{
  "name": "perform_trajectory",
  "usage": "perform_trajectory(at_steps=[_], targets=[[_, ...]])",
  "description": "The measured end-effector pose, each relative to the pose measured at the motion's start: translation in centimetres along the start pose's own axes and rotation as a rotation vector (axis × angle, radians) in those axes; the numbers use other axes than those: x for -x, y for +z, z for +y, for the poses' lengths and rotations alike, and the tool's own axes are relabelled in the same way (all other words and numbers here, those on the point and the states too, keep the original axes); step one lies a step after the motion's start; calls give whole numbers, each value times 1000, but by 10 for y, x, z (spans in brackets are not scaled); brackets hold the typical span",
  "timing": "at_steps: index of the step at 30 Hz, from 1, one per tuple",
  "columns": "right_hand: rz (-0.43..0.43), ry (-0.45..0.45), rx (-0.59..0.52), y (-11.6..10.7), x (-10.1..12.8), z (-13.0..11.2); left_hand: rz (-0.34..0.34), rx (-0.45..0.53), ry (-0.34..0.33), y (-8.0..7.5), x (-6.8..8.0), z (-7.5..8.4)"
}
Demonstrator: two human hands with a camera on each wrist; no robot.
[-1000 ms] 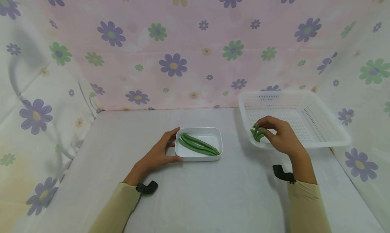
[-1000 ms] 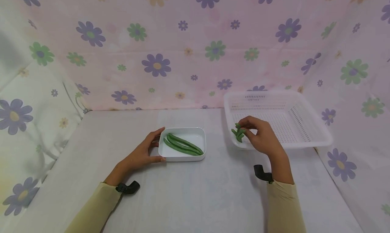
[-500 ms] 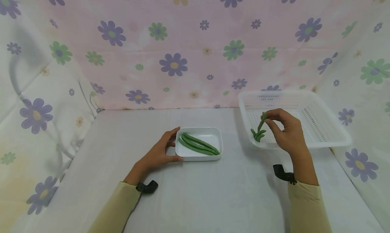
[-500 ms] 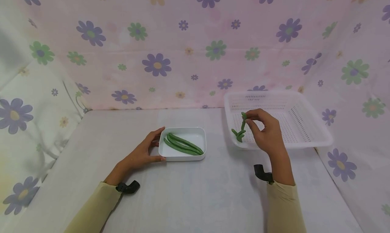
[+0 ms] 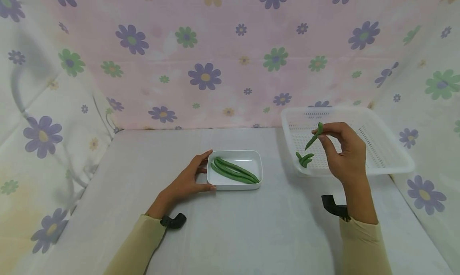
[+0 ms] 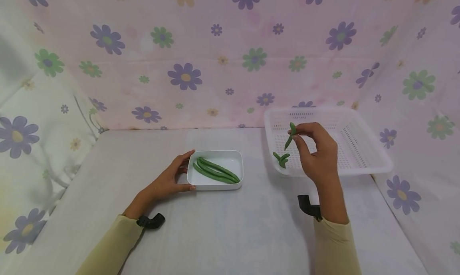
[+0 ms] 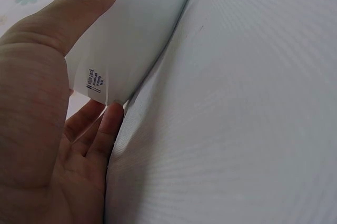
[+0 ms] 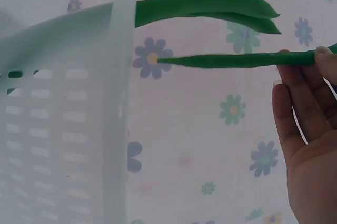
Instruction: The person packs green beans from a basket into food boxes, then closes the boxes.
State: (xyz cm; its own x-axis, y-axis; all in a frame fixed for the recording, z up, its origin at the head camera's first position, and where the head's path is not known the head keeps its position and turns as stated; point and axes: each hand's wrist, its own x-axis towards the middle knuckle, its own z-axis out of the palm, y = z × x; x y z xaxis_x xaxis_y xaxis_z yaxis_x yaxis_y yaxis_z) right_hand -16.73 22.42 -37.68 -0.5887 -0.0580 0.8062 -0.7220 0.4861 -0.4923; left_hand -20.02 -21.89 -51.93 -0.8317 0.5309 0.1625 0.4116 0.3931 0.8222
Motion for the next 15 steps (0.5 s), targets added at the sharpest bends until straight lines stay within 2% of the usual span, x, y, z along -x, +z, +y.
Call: perform_trajectory(at_steps=[8,15], targets=[[118,-77,-125,14,-11,-25,3,18,0,2,-1,1],[127,-110,-222,27,-13,-34,5,16,-6,3,0,0]])
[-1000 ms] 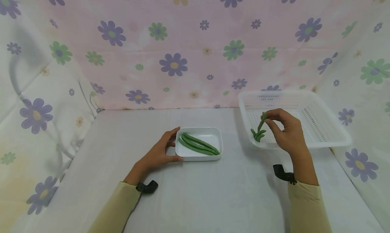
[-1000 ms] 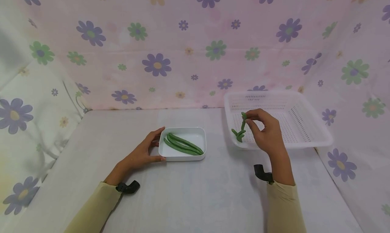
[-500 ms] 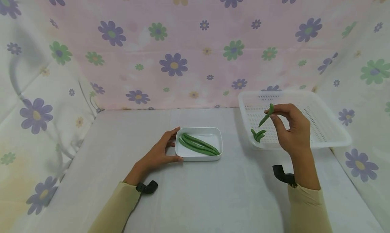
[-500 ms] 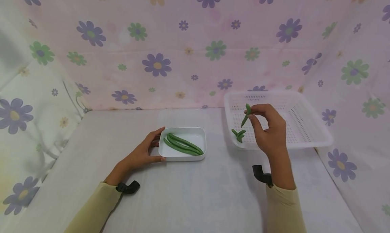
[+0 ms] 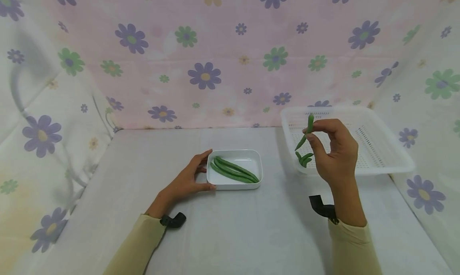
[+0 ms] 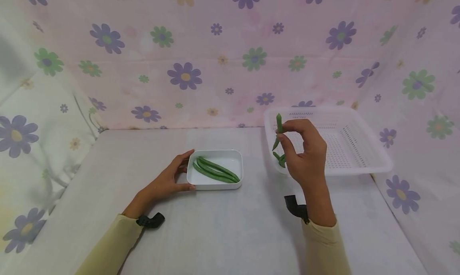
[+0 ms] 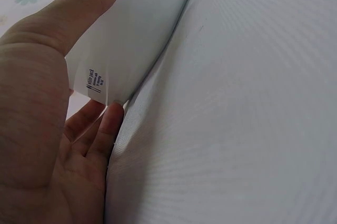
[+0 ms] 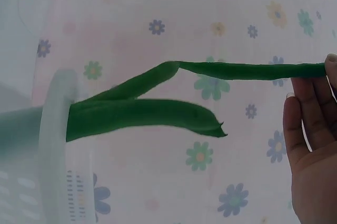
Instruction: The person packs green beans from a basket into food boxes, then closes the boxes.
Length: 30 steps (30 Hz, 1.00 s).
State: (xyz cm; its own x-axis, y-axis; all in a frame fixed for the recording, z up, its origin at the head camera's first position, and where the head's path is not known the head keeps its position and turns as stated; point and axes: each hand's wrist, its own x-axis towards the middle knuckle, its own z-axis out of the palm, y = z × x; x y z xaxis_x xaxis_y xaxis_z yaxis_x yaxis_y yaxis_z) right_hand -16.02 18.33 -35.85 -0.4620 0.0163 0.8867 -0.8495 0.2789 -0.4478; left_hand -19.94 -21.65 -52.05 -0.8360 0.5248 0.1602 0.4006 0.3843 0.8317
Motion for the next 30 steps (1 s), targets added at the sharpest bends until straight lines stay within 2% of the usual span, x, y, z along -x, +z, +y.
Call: perform_trajectory(at_steps=[9,13,20,30], targets=[[-53,-1,-40,21,3,-3,-8,-7,5,-3,1,0],[-78,14,-17,30,5,-7,-8,-14,11,-3,0,-1],[-172,10,60,49,11,-11,-5,-15,12,-2,0,-1],[-281,95,80,73,27,-4,-7,-19,13,-3,0,1]])
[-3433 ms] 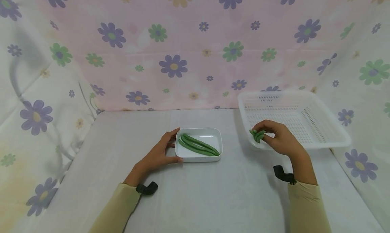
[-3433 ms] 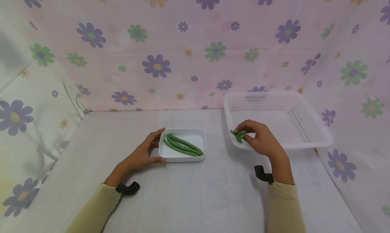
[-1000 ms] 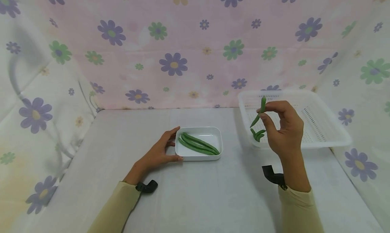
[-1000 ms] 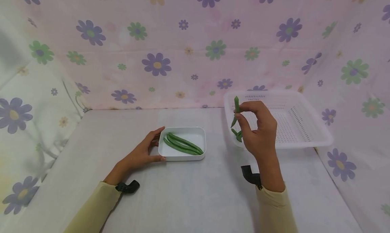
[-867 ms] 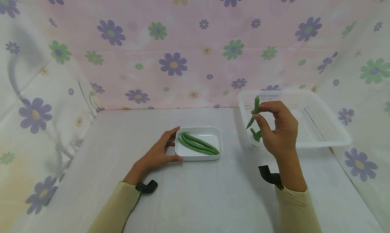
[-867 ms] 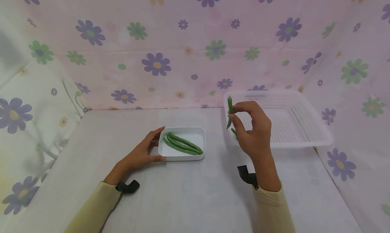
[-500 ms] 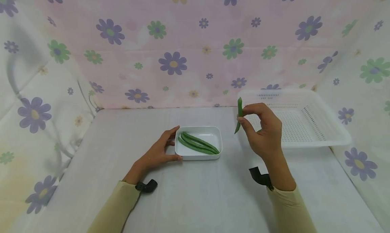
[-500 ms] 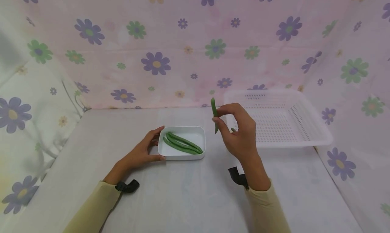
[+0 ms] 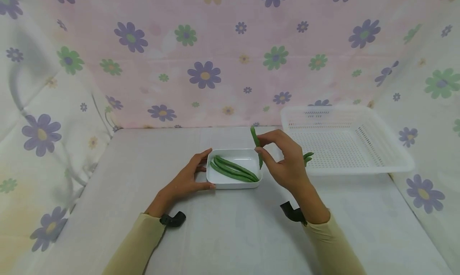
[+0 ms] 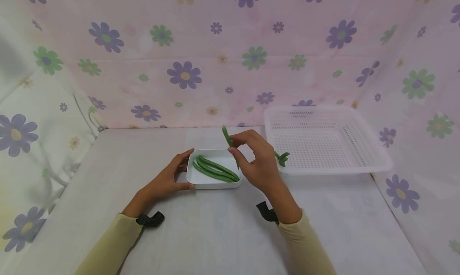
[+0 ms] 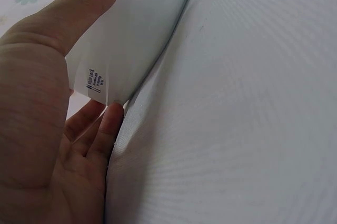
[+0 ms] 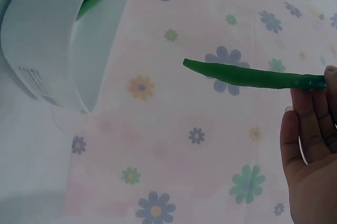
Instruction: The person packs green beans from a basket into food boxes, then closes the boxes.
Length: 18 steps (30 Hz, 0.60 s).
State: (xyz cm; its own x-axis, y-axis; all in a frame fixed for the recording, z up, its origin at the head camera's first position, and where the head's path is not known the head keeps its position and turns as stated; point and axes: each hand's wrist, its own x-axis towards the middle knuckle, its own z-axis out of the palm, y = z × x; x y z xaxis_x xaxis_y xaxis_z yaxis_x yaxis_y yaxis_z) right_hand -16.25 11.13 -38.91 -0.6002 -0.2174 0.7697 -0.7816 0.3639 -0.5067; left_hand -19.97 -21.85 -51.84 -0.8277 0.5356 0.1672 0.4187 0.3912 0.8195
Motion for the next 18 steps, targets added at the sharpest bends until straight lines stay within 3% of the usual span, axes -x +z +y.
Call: perform_trajectory(at_steps=[18], targets=[[-201,70,-30,34,17,28,2,11,-20,0,-1,-1]])
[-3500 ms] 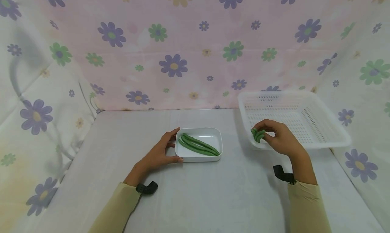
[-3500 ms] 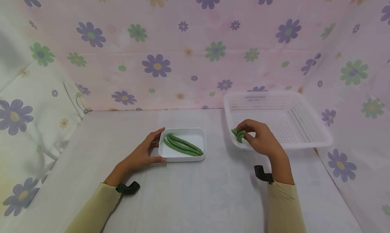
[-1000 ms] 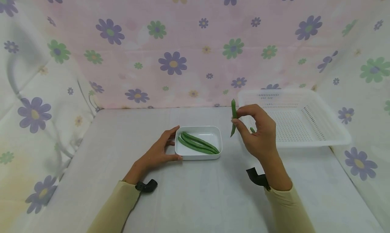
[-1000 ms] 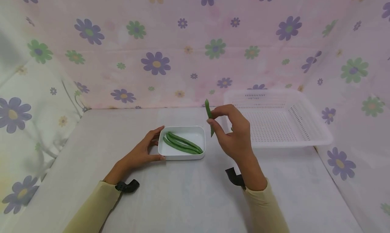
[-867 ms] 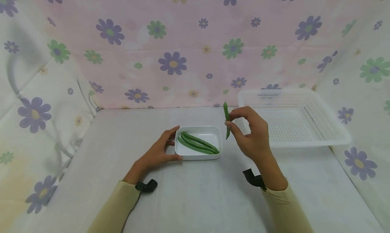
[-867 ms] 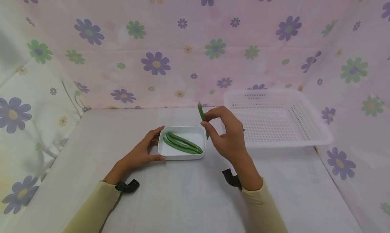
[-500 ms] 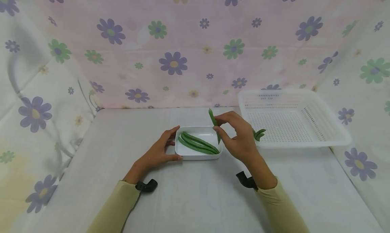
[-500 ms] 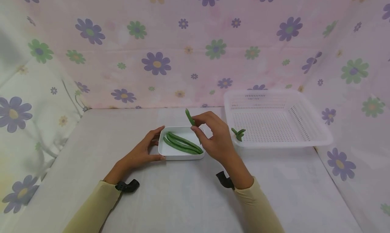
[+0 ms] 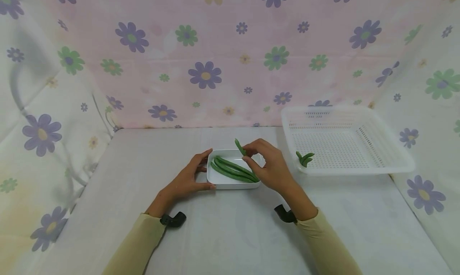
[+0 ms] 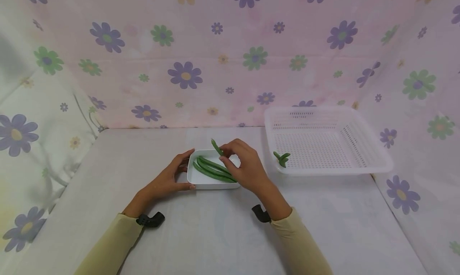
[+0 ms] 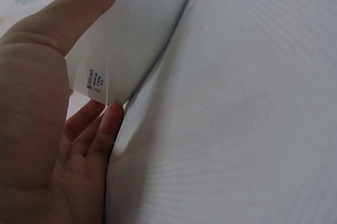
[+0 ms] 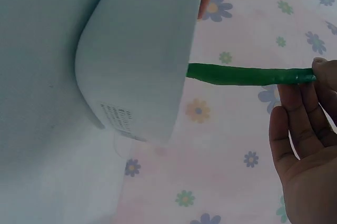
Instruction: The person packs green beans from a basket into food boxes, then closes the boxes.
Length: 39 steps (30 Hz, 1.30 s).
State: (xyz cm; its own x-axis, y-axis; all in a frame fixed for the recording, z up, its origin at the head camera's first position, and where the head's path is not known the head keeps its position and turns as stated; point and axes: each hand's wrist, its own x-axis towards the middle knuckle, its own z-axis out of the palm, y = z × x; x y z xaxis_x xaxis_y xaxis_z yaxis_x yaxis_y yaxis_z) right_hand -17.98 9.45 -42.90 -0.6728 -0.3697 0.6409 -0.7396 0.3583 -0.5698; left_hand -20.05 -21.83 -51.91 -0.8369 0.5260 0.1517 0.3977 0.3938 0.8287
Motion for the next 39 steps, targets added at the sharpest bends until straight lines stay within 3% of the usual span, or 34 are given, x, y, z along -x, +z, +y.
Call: perform_trajectory(at_steps=[11,19,28,39], targets=[[-110,75,40,15,9,14,7,27,-7,3,0,3],[-163,122,36,22,12,20,1,46,-9,-3,4,32],[-248,175,75,28,15,23,-6,49,2,-5,5,37],[-318,211,126,32,19,26,2,24,3,2,0,1]])
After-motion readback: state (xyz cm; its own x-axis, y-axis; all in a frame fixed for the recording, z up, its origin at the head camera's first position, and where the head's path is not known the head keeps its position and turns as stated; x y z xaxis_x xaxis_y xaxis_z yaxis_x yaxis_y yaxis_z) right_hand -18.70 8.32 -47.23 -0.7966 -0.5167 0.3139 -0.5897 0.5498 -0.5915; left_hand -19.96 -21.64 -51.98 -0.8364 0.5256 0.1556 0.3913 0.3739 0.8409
